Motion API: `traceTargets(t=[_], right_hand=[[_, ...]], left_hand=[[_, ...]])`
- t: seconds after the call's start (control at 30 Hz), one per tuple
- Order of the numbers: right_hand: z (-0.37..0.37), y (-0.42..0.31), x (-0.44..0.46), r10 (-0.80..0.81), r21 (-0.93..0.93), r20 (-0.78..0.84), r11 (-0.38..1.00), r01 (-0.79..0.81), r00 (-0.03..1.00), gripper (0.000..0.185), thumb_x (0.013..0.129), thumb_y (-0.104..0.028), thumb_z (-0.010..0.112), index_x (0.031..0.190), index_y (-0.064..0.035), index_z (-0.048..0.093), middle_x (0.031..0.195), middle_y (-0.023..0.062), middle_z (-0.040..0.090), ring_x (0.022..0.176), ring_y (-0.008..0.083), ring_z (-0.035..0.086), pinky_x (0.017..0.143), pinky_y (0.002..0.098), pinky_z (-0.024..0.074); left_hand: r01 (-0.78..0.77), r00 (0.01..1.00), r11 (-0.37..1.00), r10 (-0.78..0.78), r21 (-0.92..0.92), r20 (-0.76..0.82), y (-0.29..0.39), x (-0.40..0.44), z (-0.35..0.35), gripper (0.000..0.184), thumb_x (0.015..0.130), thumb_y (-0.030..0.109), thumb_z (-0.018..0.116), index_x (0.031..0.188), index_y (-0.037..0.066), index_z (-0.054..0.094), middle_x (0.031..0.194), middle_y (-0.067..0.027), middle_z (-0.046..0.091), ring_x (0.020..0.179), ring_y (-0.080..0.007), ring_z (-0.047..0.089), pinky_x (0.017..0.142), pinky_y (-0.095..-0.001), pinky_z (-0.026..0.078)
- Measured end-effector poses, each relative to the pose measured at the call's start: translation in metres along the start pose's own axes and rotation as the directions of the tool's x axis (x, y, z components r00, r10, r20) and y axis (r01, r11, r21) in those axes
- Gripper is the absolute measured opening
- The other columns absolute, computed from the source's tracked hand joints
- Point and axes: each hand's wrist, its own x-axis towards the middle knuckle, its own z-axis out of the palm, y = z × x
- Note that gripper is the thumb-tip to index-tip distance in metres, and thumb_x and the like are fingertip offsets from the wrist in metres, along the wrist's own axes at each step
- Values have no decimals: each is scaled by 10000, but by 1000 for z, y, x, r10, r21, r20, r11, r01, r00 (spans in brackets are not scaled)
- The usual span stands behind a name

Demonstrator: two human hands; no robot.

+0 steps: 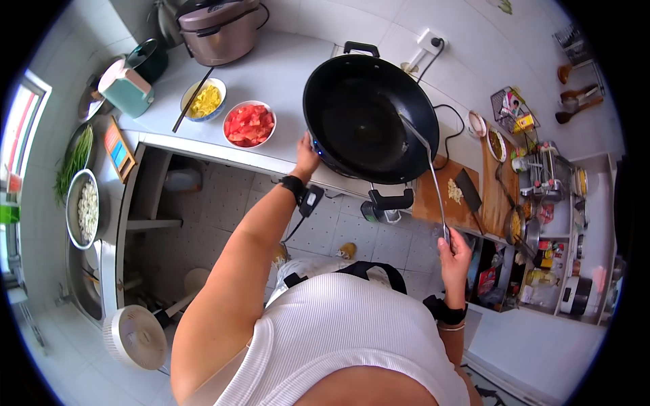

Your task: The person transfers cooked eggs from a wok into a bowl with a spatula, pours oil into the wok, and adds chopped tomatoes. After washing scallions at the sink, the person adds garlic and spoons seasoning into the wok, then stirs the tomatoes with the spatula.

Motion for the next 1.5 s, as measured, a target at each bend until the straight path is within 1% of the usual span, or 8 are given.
traceTargets(t=[0.07, 0.2, 0.33, 0.53, 0.73, 0.93, 1.0, 1.5], right_hand=[[-3, -2, 2, -37, -52, 14, 998, 37, 999, 296, 805, -51, 591, 1079, 51, 547, 846, 32, 593, 752, 65, 523, 678, 203, 426], [4, 7, 6, -47, 3, 6, 999, 47, 999, 312, 767, -29, 611, 1062, 51, 548, 796, 21, 583, 696, 64, 510, 637, 211, 424], [14, 17, 3, -38, -35, 18, 999, 38, 999, 330, 762, -14, 603, 1079, 50, 537, 773, -2, 553, 679, 46, 475, 610, 193, 402], [29, 24, -13, -56, 146, 8, 988, 54, 998, 321, 773, -13, 585, 1080, 61, 527, 745, -8, 524, 655, 42, 438, 580, 190, 386], [34, 21, -28, -69, 98, 18, 993, 67, 997, 347, 765, -29, 593, 1095, 48, 517, 770, 51, 573, 677, 85, 480, 611, 234, 424], [41, 5, -36, 8, 47, 5, 999, -8, 1000, 301, 775, -59, 586, 1055, 31, 524, 716, 134, 562, 616, 135, 499, 586, 271, 428], [44, 16, -34, -69, 22, 7, 997, 69, 998, 301, 779, -94, 593, 1045, 28, 521, 702, 145, 552, 591, 181, 507, 572, 290, 426], [4, 47, 42, -195, -10, 218, 979, 202, 956, 262, 815, -115, 544, 1035, 14, 486, 788, 212, 583, 739, 368, 569, 627, 400, 441]], left_hand=[[252, 948, 863, -128, -439, 292, 15, 16, -4, 510, 717, -25, 552, 1209, 58, 447, 1215, -176, 385, 1123, -349, 402, 957, -345, 350], [71, 962, 971, -7, -226, 271, -30, 23, -12, 464, 716, -20, 551, 1171, 46, 487, 1227, -143, 397, 1140, -296, 409, 944, -332, 368], [548, 735, 413, -653, -728, 183, 34, -33, -76, 528, 827, 95, 511, 1298, 91, 272, 1285, -154, 380, 1046, -291, 517, 863, -406, 420], [414, 767, 184, -598, -891, 233, 9, -10, -153, 752, 812, 140, 547, 1325, 312, 25, 1227, -181, 383, 1140, -323, 438, 897, -465, 401], [261, 891, -35, -377, -965, 254, -58, 22, -154, 568, 695, -26, 513, 1227, -83, 323, 1274, -205, 371, 1192, -370, 356, 1048, -476, 272], [361, 739, -251, -511, -898, 439, -25, -6, -184, 639, 675, -72, 468, 1288, -31, 288, 1298, -209, 369, 1202, -371, 369, 1045, -485, 288], [439, 816, 20, -426, -898, 390, -20, -35, -196, 661, 678, -74, 479, 1304, -17, 275, 1321, -198, 354, 1207, -380, 363, 1033, -486, 308], [456, 863, 301, -381, -837, 333, 218, -198, -207, 588, 761, 37, 494, 1315, 37, 297, 1294, -165, 419, 1135, -335, 471, 944, -464, 427]])
